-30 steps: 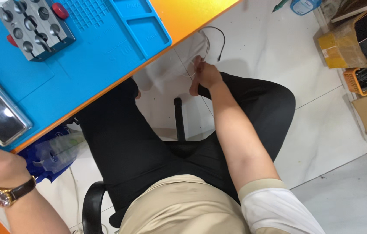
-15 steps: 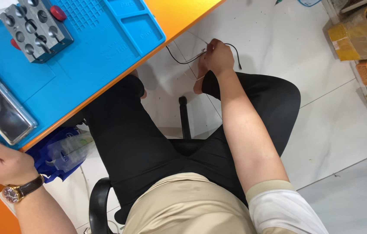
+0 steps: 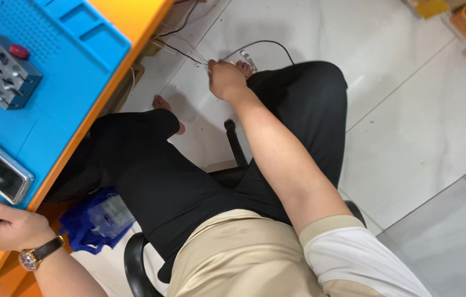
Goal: The person picks up a smartphone, wipes the screen and back with a white cloth, and then connects a charging cable to the device. The phone displays a charging animation and the Samsung Galaxy logo as it powers on.
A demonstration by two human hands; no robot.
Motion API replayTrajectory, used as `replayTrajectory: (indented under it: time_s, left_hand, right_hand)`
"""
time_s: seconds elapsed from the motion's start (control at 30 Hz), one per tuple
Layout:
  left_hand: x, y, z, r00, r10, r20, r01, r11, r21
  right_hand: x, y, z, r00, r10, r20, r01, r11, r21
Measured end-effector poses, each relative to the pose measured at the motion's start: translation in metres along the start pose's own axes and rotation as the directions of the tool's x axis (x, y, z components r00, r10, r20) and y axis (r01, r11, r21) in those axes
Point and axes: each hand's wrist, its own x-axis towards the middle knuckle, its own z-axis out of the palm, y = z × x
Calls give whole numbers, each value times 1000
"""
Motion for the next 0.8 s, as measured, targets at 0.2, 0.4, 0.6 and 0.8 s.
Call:
replayTrajectory:
  time_s: [0.2,0.4,0.6,0.8]
  left_hand:
    - [14,18,-8,1000,10,-11,-9,1000,23]
    - [23,32,-14,1000,-3,-23,4,999,49]
    - [24,37,-8,990,-143,19,142,990,23]
    - [29,40,-10,999,-14,-29,15,999,39]
  right_hand:
    - [-33,4,-23,980,-21,-197,87,940,331]
    - [-49,10,-41,873,-115,-475,303,889,344]
    - [-45,7,-49,845,-86,-527,342,845,412]
    - [-36,-5,-33,975,-113,-190,160,955,249]
